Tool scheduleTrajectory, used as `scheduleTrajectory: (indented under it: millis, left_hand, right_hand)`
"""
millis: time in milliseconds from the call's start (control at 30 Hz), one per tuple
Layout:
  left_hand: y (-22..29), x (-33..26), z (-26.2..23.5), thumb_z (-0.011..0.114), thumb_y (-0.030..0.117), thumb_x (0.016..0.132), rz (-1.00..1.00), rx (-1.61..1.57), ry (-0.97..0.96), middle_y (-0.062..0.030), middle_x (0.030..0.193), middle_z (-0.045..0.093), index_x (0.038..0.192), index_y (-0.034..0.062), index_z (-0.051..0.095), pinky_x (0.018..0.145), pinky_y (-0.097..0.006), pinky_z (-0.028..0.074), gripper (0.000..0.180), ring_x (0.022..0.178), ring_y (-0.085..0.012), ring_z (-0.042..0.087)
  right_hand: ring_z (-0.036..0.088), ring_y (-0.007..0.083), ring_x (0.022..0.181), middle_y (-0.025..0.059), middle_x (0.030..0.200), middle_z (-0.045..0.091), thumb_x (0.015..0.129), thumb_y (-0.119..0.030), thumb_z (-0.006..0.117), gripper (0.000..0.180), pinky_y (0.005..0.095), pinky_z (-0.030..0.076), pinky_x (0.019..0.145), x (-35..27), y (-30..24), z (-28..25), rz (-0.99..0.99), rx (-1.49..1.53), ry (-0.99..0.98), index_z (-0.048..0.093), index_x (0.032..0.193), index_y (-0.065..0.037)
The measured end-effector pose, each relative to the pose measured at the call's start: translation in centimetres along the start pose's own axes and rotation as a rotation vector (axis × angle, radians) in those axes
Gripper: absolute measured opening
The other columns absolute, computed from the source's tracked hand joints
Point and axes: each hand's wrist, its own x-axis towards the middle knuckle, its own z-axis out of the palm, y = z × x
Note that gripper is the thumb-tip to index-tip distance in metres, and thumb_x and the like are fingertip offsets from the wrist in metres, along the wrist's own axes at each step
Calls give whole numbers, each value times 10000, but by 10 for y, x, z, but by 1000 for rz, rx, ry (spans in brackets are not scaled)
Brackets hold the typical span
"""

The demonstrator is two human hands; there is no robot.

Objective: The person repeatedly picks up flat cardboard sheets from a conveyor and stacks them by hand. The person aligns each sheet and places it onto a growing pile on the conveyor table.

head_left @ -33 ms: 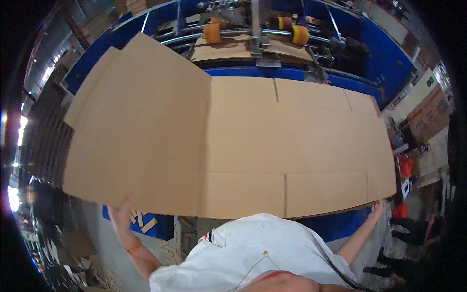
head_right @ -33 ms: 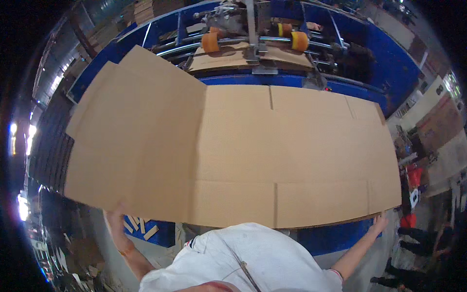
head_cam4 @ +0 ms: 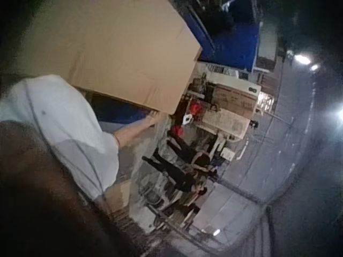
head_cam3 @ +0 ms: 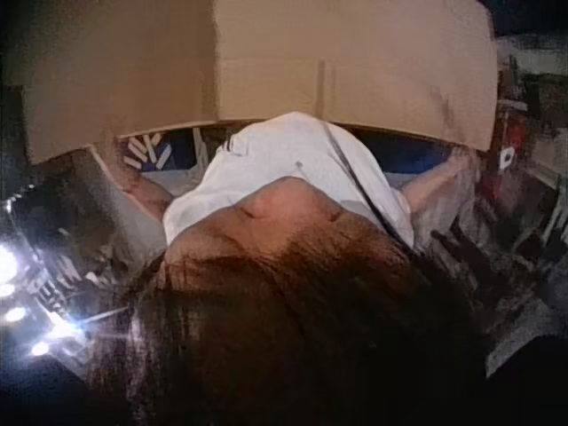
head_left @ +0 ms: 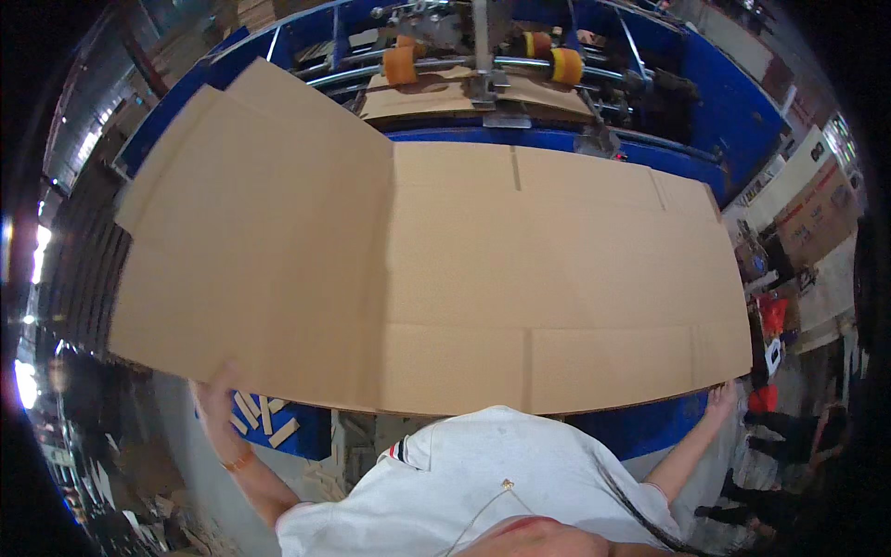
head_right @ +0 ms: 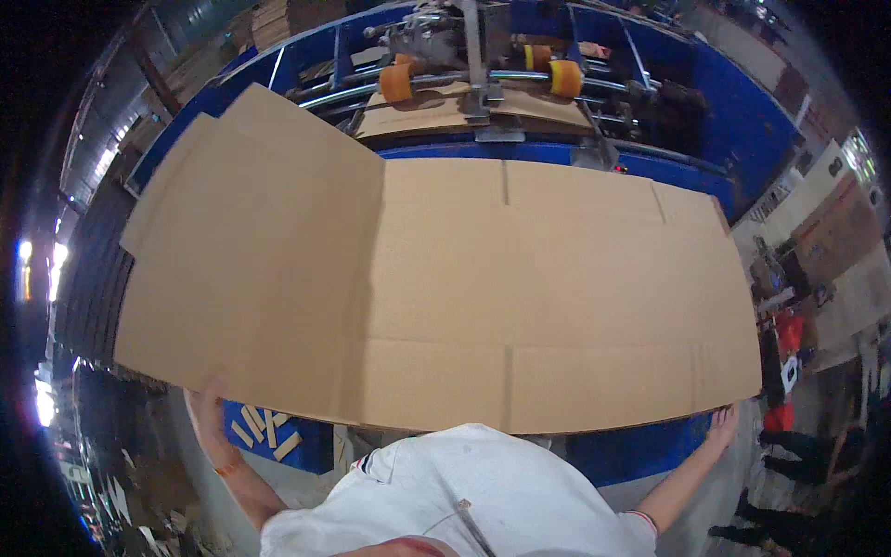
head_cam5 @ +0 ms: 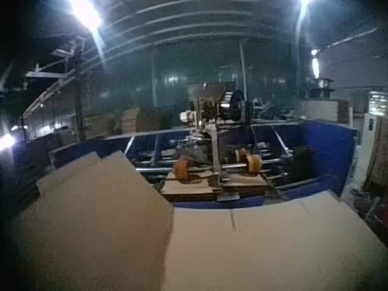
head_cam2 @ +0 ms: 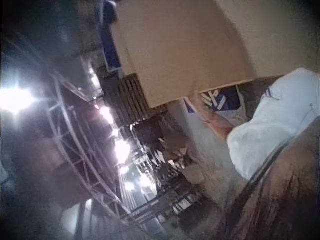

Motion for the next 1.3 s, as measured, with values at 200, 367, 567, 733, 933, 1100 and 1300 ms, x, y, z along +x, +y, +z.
scheduleTrajectory:
  millis: [200, 367, 567, 733, 933, 1100, 1300]
  left_hand:
    - [42, 90, 21, 709, 154, 828, 260, -87, 55, -114, 1172, 573, 1259, -46, 460, 905, -328, 457, 537, 1041, -201, 568]
    - [-4, 70, 40, 684, 207, 876, 310, 55, 151, -111, 1133, 610, 1169, -51, 545, 895, -327, 446, 415, 1004, -183, 577]
    - [-3, 22, 88, 659, 152, 893, 289, 130, 168, -109, 1060, 652, 1099, -59, 616, 847, -333, 462, 298, 963, -187, 589]
    - [-9, 7, 127, 643, 26, 876, 530, 214, 97, -102, 1031, 675, 1063, -39, 650, 833, -309, 474, 198, 933, -167, 600]
    - [8, -10, 161, 596, -60, 860, 795, 230, -108, -178, 1173, 638, 1127, -6, 643, 910, -359, 477, 276, 1085, -278, 616]
    - [-52, 12, 132, 585, -70, 854, 681, 165, -120, -181, 1254, 591, 1213, -1, 589, 971, -389, 451, 365, 1159, -277, 577]
    - [11, -9, 200, 601, -110, 697, 868, 407, -466, -161, 1351, 521, 1282, 41, 558, 1091, -481, 299, 605, 1299, -310, 453]
  right_hand:
    - [547, 253, 1137, 139, 1218, 568, 910, -189, 546, 415, 391, 470, 946, -36, 24, -5, -261, 170, -82, 489, 1266, 17]
    - [611, 263, 1008, 159, 1218, 565, 896, -190, 593, 432, 376, 525, 861, -163, -32, 40, -414, 239, 49, 502, 1243, 51]
    - [634, 274, 918, 163, 1211, 575, 904, -208, 605, 444, 382, 551, 788, -222, -87, 94, -345, 133, 37, 510, 1247, 56]
    - [646, 301, 944, 177, 1104, 650, 876, -105, 617, 336, 374, 529, 816, -296, -50, 129, -1162, -194, -216, 581, 1172, 50]
    - [645, 358, 1012, 241, 1132, 636, 843, -20, 574, 407, 386, 516, 849, -346, -52, 155, -1593, -304, -655, 534, 1245, 24]
    - [618, 372, 1076, 237, 1182, 615, 852, -37, 493, 428, 395, 506, 883, -358, -56, 181, -1594, -270, -889, 520, 1277, 10]
    - [582, 351, 1149, 226, 1247, 581, 789, -56, 523, 465, 403, 486, 937, -332, -33, 218, -1591, -369, -877, 562, 1247, 12]
